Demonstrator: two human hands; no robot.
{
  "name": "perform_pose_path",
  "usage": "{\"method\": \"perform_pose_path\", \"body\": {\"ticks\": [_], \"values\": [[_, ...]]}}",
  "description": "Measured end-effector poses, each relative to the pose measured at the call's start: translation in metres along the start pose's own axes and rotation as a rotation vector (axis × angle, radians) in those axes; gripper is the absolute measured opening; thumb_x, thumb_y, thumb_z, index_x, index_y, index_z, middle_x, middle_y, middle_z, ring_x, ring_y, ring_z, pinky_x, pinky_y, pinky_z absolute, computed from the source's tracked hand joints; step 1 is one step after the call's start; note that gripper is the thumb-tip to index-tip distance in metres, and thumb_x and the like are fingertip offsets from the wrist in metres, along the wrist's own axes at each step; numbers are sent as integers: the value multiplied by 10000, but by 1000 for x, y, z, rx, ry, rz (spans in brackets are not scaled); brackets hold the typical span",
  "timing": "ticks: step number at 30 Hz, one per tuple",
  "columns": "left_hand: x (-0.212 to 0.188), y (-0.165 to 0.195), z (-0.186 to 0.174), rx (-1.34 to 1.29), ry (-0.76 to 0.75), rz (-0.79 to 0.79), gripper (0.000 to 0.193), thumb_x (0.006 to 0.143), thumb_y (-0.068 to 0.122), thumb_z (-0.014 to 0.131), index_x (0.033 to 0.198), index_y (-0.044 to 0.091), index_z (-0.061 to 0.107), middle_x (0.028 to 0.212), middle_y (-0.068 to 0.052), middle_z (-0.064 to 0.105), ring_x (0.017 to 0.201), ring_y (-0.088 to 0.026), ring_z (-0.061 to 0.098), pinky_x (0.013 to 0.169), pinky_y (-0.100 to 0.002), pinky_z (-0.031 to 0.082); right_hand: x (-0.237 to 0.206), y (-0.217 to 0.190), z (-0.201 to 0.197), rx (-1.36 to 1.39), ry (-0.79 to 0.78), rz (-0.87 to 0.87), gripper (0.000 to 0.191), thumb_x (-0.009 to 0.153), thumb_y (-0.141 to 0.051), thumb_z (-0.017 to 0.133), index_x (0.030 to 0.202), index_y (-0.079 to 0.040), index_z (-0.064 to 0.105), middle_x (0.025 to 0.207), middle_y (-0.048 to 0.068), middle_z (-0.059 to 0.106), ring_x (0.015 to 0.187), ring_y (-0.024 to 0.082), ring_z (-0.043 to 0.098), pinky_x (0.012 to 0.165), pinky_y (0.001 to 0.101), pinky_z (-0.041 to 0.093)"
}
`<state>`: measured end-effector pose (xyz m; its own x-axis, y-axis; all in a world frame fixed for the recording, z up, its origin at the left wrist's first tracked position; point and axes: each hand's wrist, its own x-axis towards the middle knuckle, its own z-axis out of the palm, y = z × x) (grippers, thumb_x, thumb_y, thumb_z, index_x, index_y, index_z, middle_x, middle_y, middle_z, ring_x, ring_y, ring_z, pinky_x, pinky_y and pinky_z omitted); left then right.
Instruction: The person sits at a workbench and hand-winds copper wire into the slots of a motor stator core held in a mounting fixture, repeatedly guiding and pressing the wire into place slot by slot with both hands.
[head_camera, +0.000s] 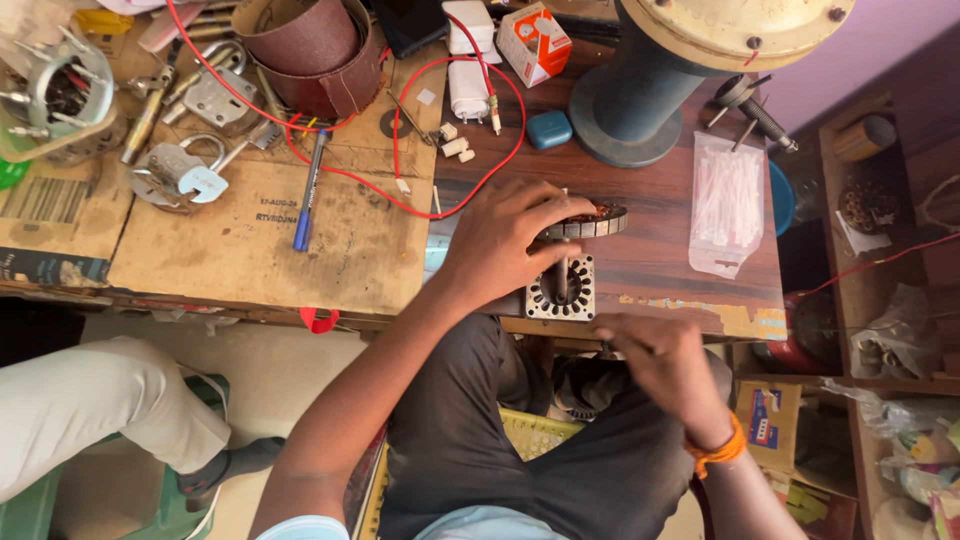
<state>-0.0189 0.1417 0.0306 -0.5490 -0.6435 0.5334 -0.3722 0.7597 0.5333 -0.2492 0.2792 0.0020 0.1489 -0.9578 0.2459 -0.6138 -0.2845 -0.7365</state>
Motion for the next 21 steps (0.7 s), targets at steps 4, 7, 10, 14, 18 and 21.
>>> {"method": "perform_pose_path", "body": {"ticks": [4,7,10,14,18,21], "values": [[-11,5,16,123,135,20,396,888,314,806,1255,236,678,1145,26,684,1060,-212,624,900,-405,451,-2,7,-19,145,141,248,97,961,-17,686,992,16,771,941,86,805,867,132,709,806,284,552],[-15,6,25,171,193,51,396,900,283,799,1261,192,664,1166,57,698,1055,-192,628,902,-414,437,9,-1,-29,179,168,207,106,965,-51,696,1014,19,759,964,71,798,928,92,728,860,248,558],[-19,6,31,160,233,80,417,886,235,815,1266,160,657,1197,69,706,1043,-175,627,887,-406,427,25,-14,-37,127,175,227,127,948,-86,733,1022,7,776,947,52,796,877,74,709,812,240,553],[-22,5,32,175,226,92,454,839,202,831,1258,147,664,1208,58,717,1040,-182,629,883,-393,434,54,-31,-40,190,178,175,127,966,-116,748,1021,-4,769,900,0,751,818,32,622,731,214,502],[-22,5,32,170,238,92,440,831,195,840,1234,138,674,1187,53,733,1015,-182,638,864,-383,429,85,-38,-40,225,176,217,131,974,-126,762,979,5,752,726,-57,570,671,11,448,569,219,344],[-22,4,32,171,249,93,421,832,212,853,1206,131,678,1157,54,737,996,-183,640,846,-381,420,102,-36,-38,221,167,185,143,989,-124,753,961,15,732,680,-79,500,628,4,387,526,231,288]]}}
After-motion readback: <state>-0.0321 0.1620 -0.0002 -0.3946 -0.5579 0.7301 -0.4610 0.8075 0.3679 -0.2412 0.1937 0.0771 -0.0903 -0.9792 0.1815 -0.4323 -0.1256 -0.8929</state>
